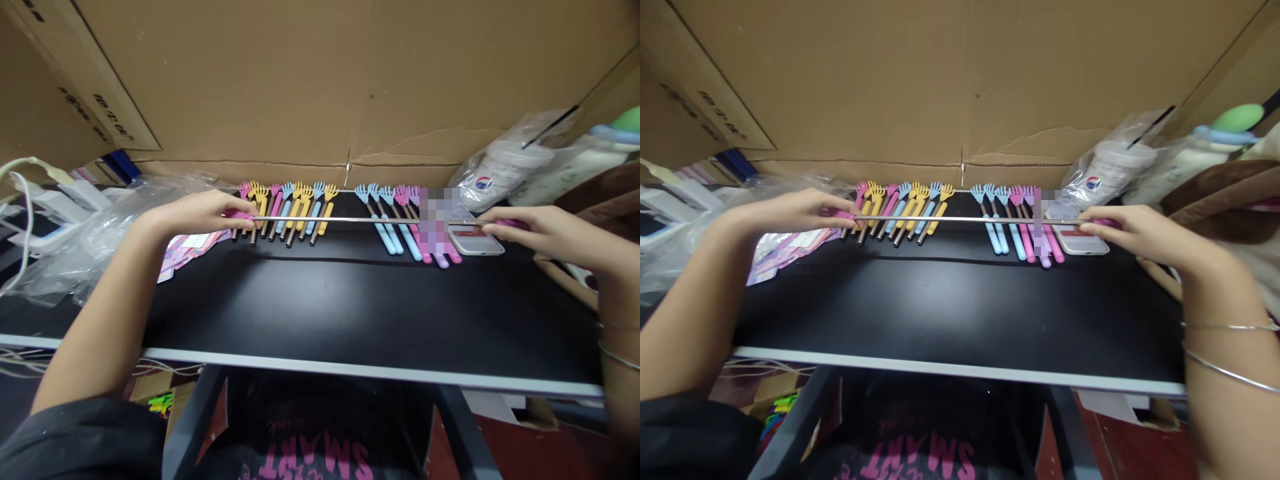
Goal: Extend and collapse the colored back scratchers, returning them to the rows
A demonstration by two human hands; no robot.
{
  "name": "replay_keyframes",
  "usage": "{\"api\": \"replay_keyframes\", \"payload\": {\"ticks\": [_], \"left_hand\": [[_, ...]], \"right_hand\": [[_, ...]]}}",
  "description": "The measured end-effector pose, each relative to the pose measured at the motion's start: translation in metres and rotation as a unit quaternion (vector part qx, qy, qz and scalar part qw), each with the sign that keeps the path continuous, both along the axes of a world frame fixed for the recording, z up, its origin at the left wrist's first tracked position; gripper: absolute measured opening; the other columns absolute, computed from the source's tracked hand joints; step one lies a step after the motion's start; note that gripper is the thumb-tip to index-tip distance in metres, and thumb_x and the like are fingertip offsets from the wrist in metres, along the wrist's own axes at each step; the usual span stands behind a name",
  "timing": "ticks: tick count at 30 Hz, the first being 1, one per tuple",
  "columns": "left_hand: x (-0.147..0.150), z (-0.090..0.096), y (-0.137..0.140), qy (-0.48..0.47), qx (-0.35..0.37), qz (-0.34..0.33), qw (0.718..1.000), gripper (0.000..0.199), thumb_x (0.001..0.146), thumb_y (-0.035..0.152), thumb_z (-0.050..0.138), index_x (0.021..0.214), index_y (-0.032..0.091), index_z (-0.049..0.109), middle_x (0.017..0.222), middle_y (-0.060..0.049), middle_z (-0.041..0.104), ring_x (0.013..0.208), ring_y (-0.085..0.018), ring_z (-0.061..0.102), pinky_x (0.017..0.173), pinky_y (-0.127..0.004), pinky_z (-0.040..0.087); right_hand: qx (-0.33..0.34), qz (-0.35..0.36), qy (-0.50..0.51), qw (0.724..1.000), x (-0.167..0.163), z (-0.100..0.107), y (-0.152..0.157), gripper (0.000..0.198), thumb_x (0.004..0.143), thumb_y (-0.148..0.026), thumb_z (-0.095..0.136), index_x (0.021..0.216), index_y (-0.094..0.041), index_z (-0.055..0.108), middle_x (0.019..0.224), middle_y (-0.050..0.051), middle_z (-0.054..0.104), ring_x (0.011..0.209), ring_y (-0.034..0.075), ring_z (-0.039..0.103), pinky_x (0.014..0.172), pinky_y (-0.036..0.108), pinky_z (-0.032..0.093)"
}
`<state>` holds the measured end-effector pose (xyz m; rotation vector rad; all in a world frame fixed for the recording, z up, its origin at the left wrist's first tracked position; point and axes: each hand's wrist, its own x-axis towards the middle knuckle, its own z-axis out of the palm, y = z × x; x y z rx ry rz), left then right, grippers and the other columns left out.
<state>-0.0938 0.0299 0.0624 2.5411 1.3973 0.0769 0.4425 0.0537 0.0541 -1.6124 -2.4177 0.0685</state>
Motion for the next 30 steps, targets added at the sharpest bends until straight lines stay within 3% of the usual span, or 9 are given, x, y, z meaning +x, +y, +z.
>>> {"api": "replay_keyframes", "payload": {"ticks": [3, 5, 10, 13, 19, 23, 30], "left_hand": [[0.000, 0.001, -0.001, -0.026, 0.001, -0.005, 1.000, 0.043, 0.089, 0.054, 0.051, 0.097, 0.019, 0.073, 0.074, -0.001, 0.065, 0.061, -0.012, 0.049, 0.056, -0.020, 0.036], [0.001, 0.002, -0.002, -0.044, 0.000, -0.002, 0.999, 0.041, 0.087, 0.054, 0.053, 0.097, 0.020, 0.075, 0.074, -0.001, 0.066, 0.062, -0.012, 0.051, 0.056, -0.020, 0.037], [-0.005, 0.003, 0.000, -0.078, 0.020, 0.034, 0.996, 0.045, 0.084, 0.056, 0.055, 0.099, 0.019, 0.076, 0.075, -0.003, 0.068, 0.063, -0.013, 0.054, 0.058, -0.021, 0.040], [-0.004, 0.000, 0.001, -0.098, 0.042, 0.046, 0.993, 0.050, 0.083, 0.058, 0.054, 0.105, 0.018, 0.075, 0.075, -0.004, 0.069, 0.061, -0.013, 0.053, 0.057, -0.022, 0.040], [0.051, -0.017, -0.013, -0.115, 0.087, -0.018, 0.989, 0.040, 0.090, 0.049, 0.051, 0.103, 0.020, 0.075, 0.078, -0.001, 0.072, 0.062, -0.012, 0.057, 0.061, -0.022, 0.038], [0.091, -0.028, -0.029, -0.106, 0.113, -0.034, 0.987, 0.035, 0.094, 0.044, 0.049, 0.103, 0.022, 0.075, 0.097, -0.002, 0.076, 0.083, -0.017, 0.067, 0.070, -0.024, 0.041], [0.098, -0.032, -0.035, -0.060, 0.139, 0.010, 0.988, 0.035, 0.094, 0.049, 0.050, 0.108, 0.026, 0.073, 0.101, -0.001, 0.076, 0.088, -0.020, 0.068, 0.069, -0.026, 0.040]], "right_hand": [[-0.069, 0.015, 0.015, 0.997, 0.001, 0.002, -0.001, 0.084, 0.068, -0.091, 0.041, 0.094, -0.018, 0.072, 0.088, 0.011, 0.074, 0.073, 0.020, 0.064, 0.068, 0.031, 0.048], [-0.079, 0.006, 0.024, 0.997, 0.002, 0.002, -0.001, 0.083, 0.069, -0.090, 0.043, 0.096, -0.017, 0.072, 0.092, 0.011, 0.073, 0.076, 0.019, 0.064, 0.070, 0.031, 0.047], [-0.058, 0.015, 0.042, 0.997, 0.006, 0.001, 0.001, 0.081, 0.068, -0.088, 0.045, 0.096, -0.018, 0.073, 0.087, 0.011, 0.073, 0.073, 0.019, 0.063, 0.067, 0.031, 0.046], [-0.041, 0.028, 0.052, 0.997, 0.004, 0.001, 0.000, 0.073, 0.075, -0.082, 0.047, 0.098, -0.018, 0.072, 0.085, 0.010, 0.073, 0.072, 0.018, 0.063, 0.064, 0.029, 0.046], [-0.006, 0.096, 0.002, 0.995, -0.046, -0.009, -0.019, 0.055, 0.092, -0.061, 0.041, 0.108, -0.018, 0.072, 0.080, 0.007, 0.074, 0.064, 0.017, 0.062, 0.060, 0.028, 0.043], [0.055, 0.148, -0.015, 0.987, -0.087, -0.023, -0.034, 0.050, 0.097, -0.054, 0.034, 0.108, -0.024, 0.072, 0.088, 0.006, 0.076, 0.070, 0.020, 0.068, 0.060, 0.029, 0.042], [0.084, 0.138, -0.035, 0.986, -0.098, -0.027, -0.041, 0.046, 0.098, -0.053, 0.031, 0.102, -0.029, 0.069, 0.080, 0.004, 0.075, 0.062, 0.021, 0.065, 0.055, 0.031, 0.039]]}}
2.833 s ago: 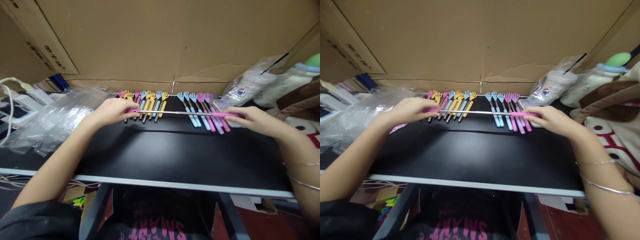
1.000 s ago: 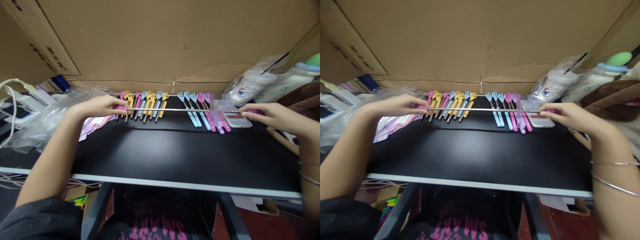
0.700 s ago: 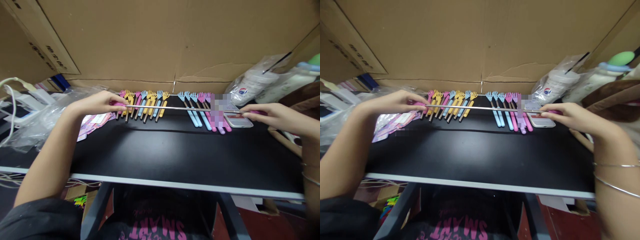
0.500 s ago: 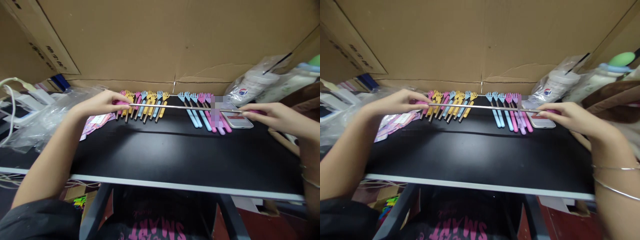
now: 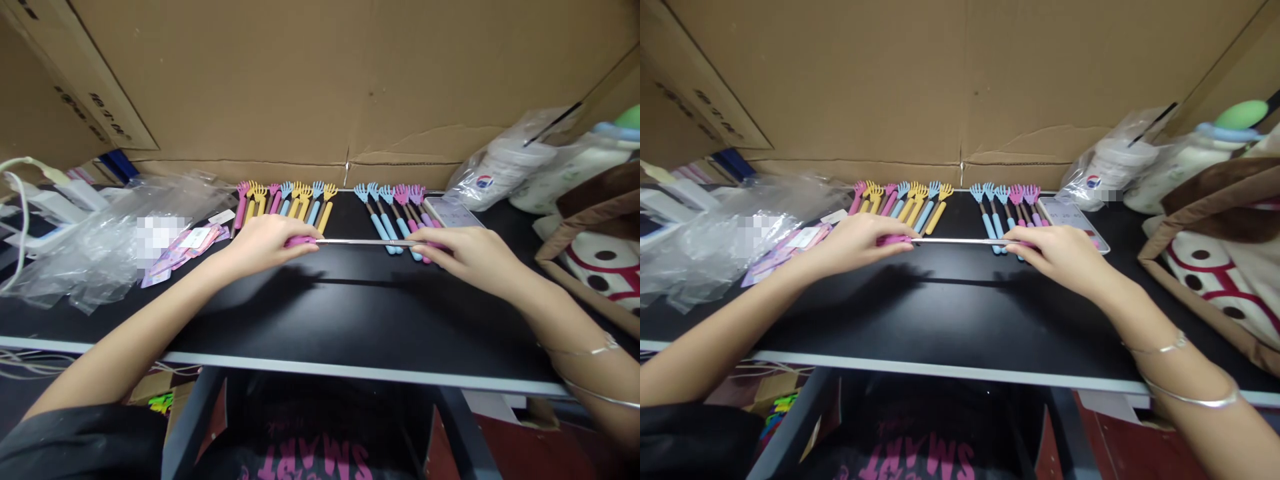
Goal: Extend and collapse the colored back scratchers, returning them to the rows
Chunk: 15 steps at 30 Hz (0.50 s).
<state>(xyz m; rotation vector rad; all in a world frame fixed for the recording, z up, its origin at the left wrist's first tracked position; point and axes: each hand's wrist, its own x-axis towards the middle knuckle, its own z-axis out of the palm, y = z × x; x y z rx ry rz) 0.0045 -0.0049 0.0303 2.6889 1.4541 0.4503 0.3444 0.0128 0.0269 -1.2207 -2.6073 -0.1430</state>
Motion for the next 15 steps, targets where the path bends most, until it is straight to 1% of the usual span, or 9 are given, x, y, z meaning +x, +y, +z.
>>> {"api": "replay_keyframes", "payload": {"ticks": [4, 7, 10, 12, 15], "left_hand": [[-0.005, 0.002, 0.001, 0.005, -0.006, -0.011, 1.000, 0.036, 0.095, 0.049, 0.048, 0.112, 0.027, 0.070, 0.105, 0.000, 0.075, 0.090, -0.020, 0.068, 0.071, -0.026, 0.041], [-0.013, 0.003, 0.003, 0.023, 0.032, 0.008, 0.999, 0.034, 0.094, 0.047, 0.048, 0.110, 0.027, 0.070, 0.105, -0.001, 0.074, 0.092, -0.020, 0.068, 0.069, -0.025, 0.040], [-0.021, 0.003, 0.006, 0.029, 0.053, 0.021, 0.998, 0.033, 0.095, 0.046, 0.046, 0.108, 0.026, 0.070, 0.102, -0.002, 0.074, 0.091, -0.019, 0.068, 0.066, -0.024, 0.040], [-0.024, 0.002, 0.008, 0.026, 0.055, 0.012, 0.998, 0.035, 0.096, 0.046, 0.045, 0.110, 0.026, 0.070, 0.101, -0.002, 0.074, 0.089, -0.019, 0.068, 0.067, -0.024, 0.040], [-0.026, 0.000, 0.011, 0.005, 0.058, -0.013, 0.998, 0.036, 0.097, 0.046, 0.044, 0.111, 0.024, 0.070, 0.100, -0.003, 0.074, 0.088, -0.018, 0.067, 0.069, -0.025, 0.040]], "right_hand": [[-0.012, -0.017, -0.002, 1.000, 0.010, 0.003, 0.004, 0.042, 0.094, -0.057, 0.036, 0.099, -0.029, 0.067, 0.077, 0.003, 0.073, 0.061, 0.020, 0.063, 0.053, 0.030, 0.037], [-0.026, -0.041, -0.011, 0.999, 0.023, 0.005, 0.009, 0.037, 0.093, -0.055, 0.042, 0.092, -0.027, 0.066, 0.076, 0.003, 0.072, 0.061, 0.019, 0.062, 0.054, 0.029, 0.035], [-0.042, -0.075, -0.024, 0.996, 0.034, 0.007, 0.015, 0.035, 0.093, -0.052, 0.043, 0.087, -0.025, 0.064, 0.067, 0.002, 0.068, 0.058, 0.018, 0.059, 0.054, 0.028, 0.032], [-0.043, -0.083, -0.020, 0.995, 0.038, 0.007, 0.017, 0.037, 0.094, -0.054, 0.041, 0.089, -0.025, 0.064, 0.066, 0.002, 0.066, 0.059, 0.017, 0.058, 0.056, 0.028, 0.032], [-0.037, -0.080, -0.003, 0.996, 0.041, 0.003, 0.020, 0.040, 0.094, -0.055, 0.040, 0.098, -0.025, 0.066, 0.068, 0.003, 0.068, 0.061, 0.018, 0.058, 0.057, 0.028, 0.033]]}}
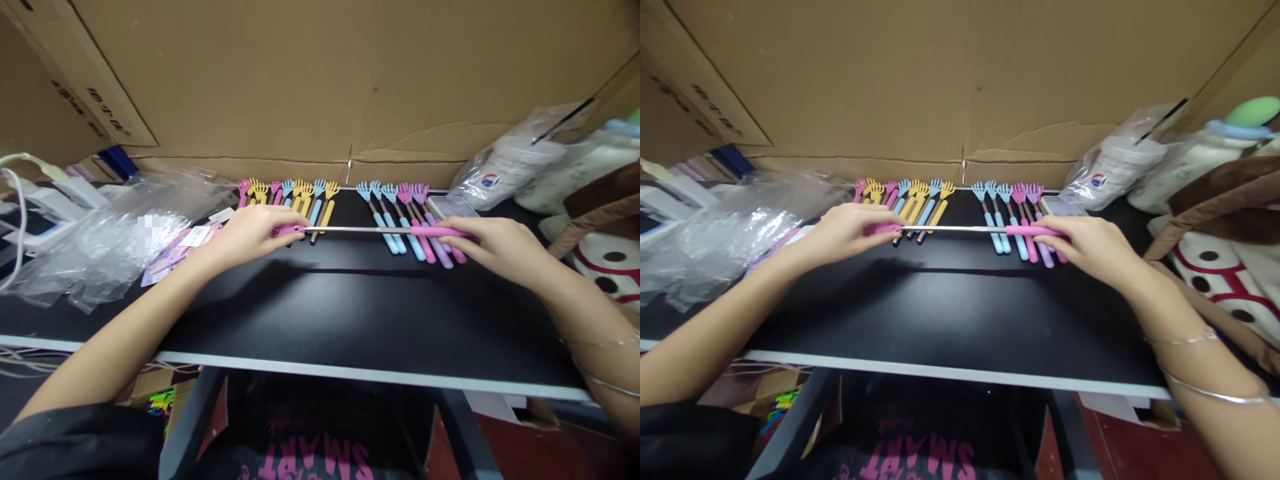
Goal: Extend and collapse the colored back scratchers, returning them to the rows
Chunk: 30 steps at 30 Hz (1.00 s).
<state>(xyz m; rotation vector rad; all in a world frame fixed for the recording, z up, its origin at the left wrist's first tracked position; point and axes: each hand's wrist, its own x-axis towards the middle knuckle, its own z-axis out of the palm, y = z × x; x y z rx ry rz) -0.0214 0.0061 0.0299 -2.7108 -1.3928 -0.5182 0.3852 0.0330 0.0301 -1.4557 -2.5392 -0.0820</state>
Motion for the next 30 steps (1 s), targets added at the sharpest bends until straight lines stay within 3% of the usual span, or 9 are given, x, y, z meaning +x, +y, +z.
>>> {"api": "replay_keyframes", "payload": {"ticks": [5, 12, 15, 21, 24, 30], "left_hand": [[0.006, -0.005, 0.000, -0.031, 0.000, -0.024, 0.999, 0.032, 0.096, 0.040, 0.049, 0.106, 0.020, 0.072, 0.093, -0.004, 0.075, 0.083, -0.019, 0.067, 0.067, -0.025, 0.040], [0.036, -0.017, -0.016, -0.048, -0.023, -0.070, 0.996, 0.027, 0.096, 0.037, 0.051, 0.105, 0.023, 0.072, 0.091, -0.003, 0.076, 0.078, -0.016, 0.068, 0.064, -0.024, 0.041], [0.040, -0.016, -0.019, -0.047, -0.001, -0.052, 0.998, 0.026, 0.096, 0.038, 0.051, 0.103, 0.024, 0.072, 0.088, -0.001, 0.076, 0.077, -0.015, 0.068, 0.059, -0.023, 0.038], [0.032, -0.005, -0.019, 0.006, 0.058, -0.001, 0.998, 0.032, 0.096, 0.047, 0.048, 0.110, 0.027, 0.069, 0.103, -0.002, 0.072, 0.089, -0.016, 0.067, 0.057, -0.024, 0.033], [0.028, -0.004, -0.017, 0.034, 0.060, 0.032, 0.997, 0.040, 0.096, 0.054, 0.044, 0.107, 0.024, 0.068, 0.099, -0.002, 0.071, 0.084, -0.018, 0.065, 0.054, -0.025, 0.029], [0.026, -0.014, -0.010, 0.003, 0.030, 0.005, 1.000, 0.038, 0.097, 0.050, 0.042, 0.103, 0.022, 0.065, 0.095, -0.003, 0.070, 0.078, -0.016, 0.063, 0.059, -0.024, 0.033]], "right_hand": [[-0.005, 0.013, 0.034, 0.999, -0.005, -0.007, 0.001, 0.042, 0.094, -0.054, 0.043, 0.108, -0.024, 0.069, 0.069, 0.004, 0.069, 0.059, 0.017, 0.057, 0.059, 0.027, 0.035], [0.012, 0.108, 0.025, 0.994, -0.043, -0.017, -0.017, 0.050, 0.096, -0.060, 0.035, 0.098, -0.024, 0.070, 0.069, 0.004, 0.069, 0.056, 0.017, 0.058, 0.055, 0.027, 0.035], [0.029, 0.100, 0.020, 0.994, -0.047, -0.016, -0.020, 0.050, 0.096, -0.060, 0.033, 0.098, -0.027, 0.070, 0.069, 0.004, 0.070, 0.057, 0.020, 0.060, 0.053, 0.029, 0.035], [0.043, 0.070, 0.024, 0.996, -0.040, -0.010, -0.021, 0.046, 0.095, -0.059, 0.035, 0.101, -0.031, 0.070, 0.073, 0.003, 0.071, 0.061, 0.022, 0.062, 0.054, 0.032, 0.036], [0.047, 0.065, 0.038, 0.996, -0.039, -0.012, -0.020, 0.044, 0.094, -0.058, 0.039, 0.103, -0.028, 0.070, 0.069, 0.004, 0.069, 0.058, 0.020, 0.061, 0.053, 0.031, 0.036], [0.036, 0.088, 0.048, 0.994, -0.042, -0.019, -0.017, 0.043, 0.095, -0.054, 0.041, 0.099, -0.022, 0.070, 0.061, 0.002, 0.065, 0.046, 0.014, 0.051, 0.053, 0.028, 0.035]]}}
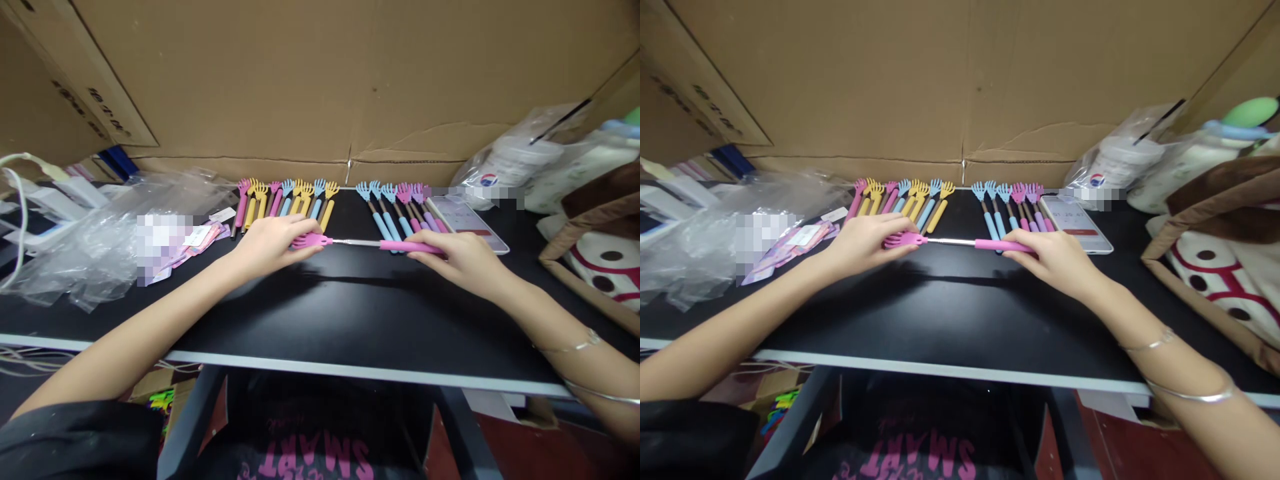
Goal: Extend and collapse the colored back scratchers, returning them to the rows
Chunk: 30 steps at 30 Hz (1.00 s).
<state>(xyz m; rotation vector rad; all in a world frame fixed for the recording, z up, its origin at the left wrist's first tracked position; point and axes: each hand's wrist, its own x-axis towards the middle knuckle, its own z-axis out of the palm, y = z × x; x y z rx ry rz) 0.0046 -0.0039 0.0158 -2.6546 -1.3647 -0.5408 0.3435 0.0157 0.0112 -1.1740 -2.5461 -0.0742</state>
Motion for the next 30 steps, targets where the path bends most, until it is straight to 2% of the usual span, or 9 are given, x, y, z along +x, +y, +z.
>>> {"api": "replay_keyframes", "payload": {"ticks": [5, 13, 18, 22, 26, 30], "left_hand": [[0.004, -0.004, 0.002, -0.027, -0.015, -0.026, 0.999, 0.036, 0.097, 0.048, 0.044, 0.102, 0.019, 0.064, 0.094, -0.005, 0.068, 0.079, -0.016, 0.062, 0.064, -0.023, 0.038], [0.005, 0.001, -0.002, -0.028, 0.007, -0.026, 0.999, 0.035, 0.097, 0.048, 0.044, 0.102, 0.021, 0.065, 0.094, -0.003, 0.069, 0.076, -0.015, 0.062, 0.060, -0.023, 0.035], [0.004, -0.001, 0.000, 0.013, 0.016, -0.013, 1.000, 0.036, 0.096, 0.051, 0.046, 0.103, 0.022, 0.066, 0.095, -0.001, 0.072, 0.076, -0.015, 0.064, 0.056, -0.024, 0.030], [0.003, 0.001, 0.003, 0.050, 0.022, 0.003, 0.999, 0.037, 0.095, 0.053, 0.046, 0.104, 0.023, 0.066, 0.099, -0.001, 0.074, 0.079, -0.017, 0.066, 0.054, -0.026, 0.027], [-0.001, 0.009, 0.006, 0.065, -0.007, 0.012, 0.998, 0.041, 0.096, 0.055, 0.042, 0.105, 0.023, 0.066, 0.101, -0.001, 0.073, 0.085, -0.018, 0.067, 0.054, -0.025, 0.026], [-0.008, 0.017, 0.009, 0.066, -0.038, 0.013, 0.997, 0.043, 0.099, 0.055, 0.036, 0.105, 0.025, 0.065, 0.103, 0.000, 0.071, 0.091, -0.018, 0.066, 0.058, -0.024, 0.030]], "right_hand": [[0.002, 0.008, 0.011, 1.000, -0.006, -0.001, -0.002, 0.039, 0.096, -0.050, 0.041, 0.101, -0.024, 0.070, 0.065, 0.003, 0.068, 0.049, 0.017, 0.055, 0.053, 0.028, 0.036], [0.029, -0.008, -0.008, 1.000, -0.004, 0.000, -0.006, 0.049, 0.097, -0.059, 0.033, 0.104, -0.027, 0.070, 0.068, 0.003, 0.070, 0.059, 0.021, 0.063, 0.055, 0.031, 0.036], [0.047, -0.026, -0.044, 0.998, 0.002, 0.005, -0.004, 0.052, 0.096, -0.062, 0.028, 0.100, -0.032, 0.070, 0.076, 0.004, 0.073, 0.061, 0.023, 0.063, 0.056, 0.033, 0.035], [0.051, -0.033, -0.069, 0.996, 0.002, 0.007, -0.002, 0.059, 0.095, -0.064, 0.023, 0.095, -0.030, 0.070, 0.070, 0.005, 0.071, 0.056, 0.023, 0.060, 0.052, 0.033, 0.031], [0.052, -0.038, -0.091, 0.994, 0.002, 0.009, 0.002, 0.064, 0.096, -0.065, 0.016, 0.095, -0.026, 0.068, 0.075, 0.006, 0.073, 0.058, 0.023, 0.061, 0.052, 0.032, 0.031], [0.031, -0.050, -0.103, 0.993, 0.008, 0.012, 0.008, 0.061, 0.097, -0.062, 0.017, 0.092, -0.024, 0.065, 0.073, 0.005, 0.071, 0.060, 0.022, 0.062, 0.054, 0.029, 0.032]]}}
